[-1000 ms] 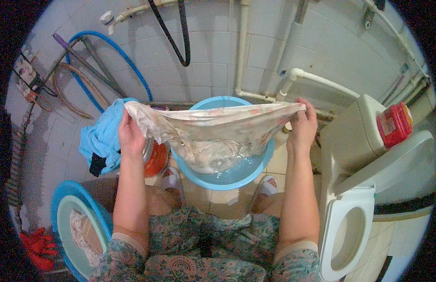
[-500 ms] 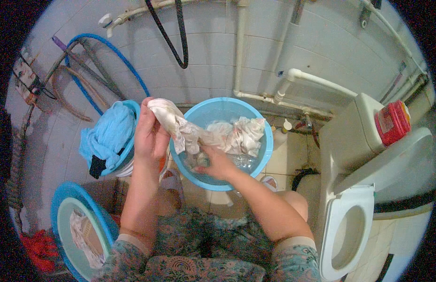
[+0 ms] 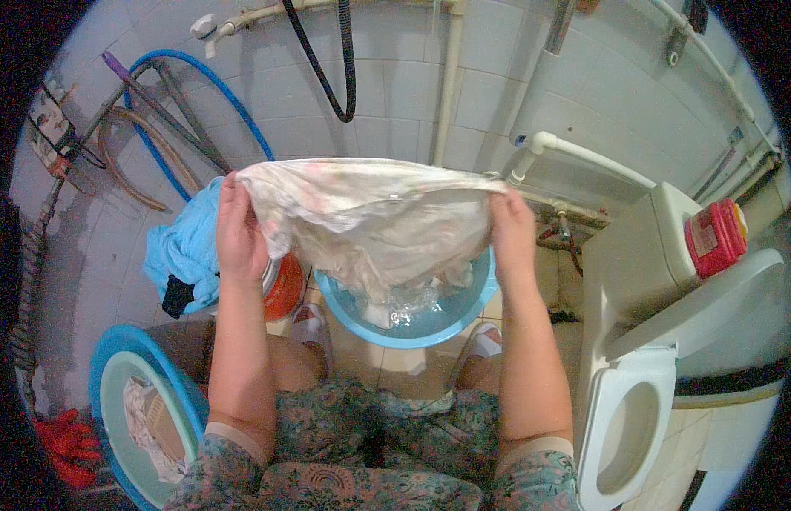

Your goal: The person sits on the floor in a bathroom and hand-washes clothes in a blue basin. They wring out a light blue towel and place it in a bucket, then wash a black garment and a white patterned cloth by submerging, scrubbing, and wringing them in the water.

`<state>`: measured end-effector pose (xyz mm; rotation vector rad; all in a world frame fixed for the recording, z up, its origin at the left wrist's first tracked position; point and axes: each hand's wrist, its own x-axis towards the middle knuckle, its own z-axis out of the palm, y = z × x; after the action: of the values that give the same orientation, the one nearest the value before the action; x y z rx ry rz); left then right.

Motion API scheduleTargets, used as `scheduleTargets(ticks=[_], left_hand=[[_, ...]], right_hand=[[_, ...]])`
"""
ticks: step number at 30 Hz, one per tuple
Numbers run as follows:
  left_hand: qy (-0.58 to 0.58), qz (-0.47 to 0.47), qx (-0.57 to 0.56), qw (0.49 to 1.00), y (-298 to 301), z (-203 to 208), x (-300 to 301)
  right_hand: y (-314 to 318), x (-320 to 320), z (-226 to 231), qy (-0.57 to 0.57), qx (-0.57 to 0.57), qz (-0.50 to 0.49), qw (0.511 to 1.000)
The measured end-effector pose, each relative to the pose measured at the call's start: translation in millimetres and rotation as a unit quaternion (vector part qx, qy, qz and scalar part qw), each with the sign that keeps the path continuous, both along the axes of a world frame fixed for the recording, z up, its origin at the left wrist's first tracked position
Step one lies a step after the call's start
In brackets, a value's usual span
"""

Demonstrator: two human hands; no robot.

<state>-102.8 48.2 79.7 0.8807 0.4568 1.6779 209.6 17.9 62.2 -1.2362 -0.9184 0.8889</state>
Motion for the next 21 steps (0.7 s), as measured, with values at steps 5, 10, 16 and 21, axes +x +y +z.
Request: scheduleTargets(ticks=[5,10,16,21], left_hand=[[0.339,0.003,0.013,0.941,3,-21,9],[0.706,-0.021,0.069,0.704,-13,-49,20],[0.745,-0.148,-0.051,0.648,-7,-52,39],[0.184,-0.233,-0.201,0.934,-1,-44,18]], right_hand=[[4,29,1,0.066,0.013,-0.046,0.997],[2,24,5,0.081,0.054,-0.015,0.995],[-5,20,16,0.052,0.044,-0.005,0.998],[2,33,-3,-0.158,-0.103,-0.011,0.982]])
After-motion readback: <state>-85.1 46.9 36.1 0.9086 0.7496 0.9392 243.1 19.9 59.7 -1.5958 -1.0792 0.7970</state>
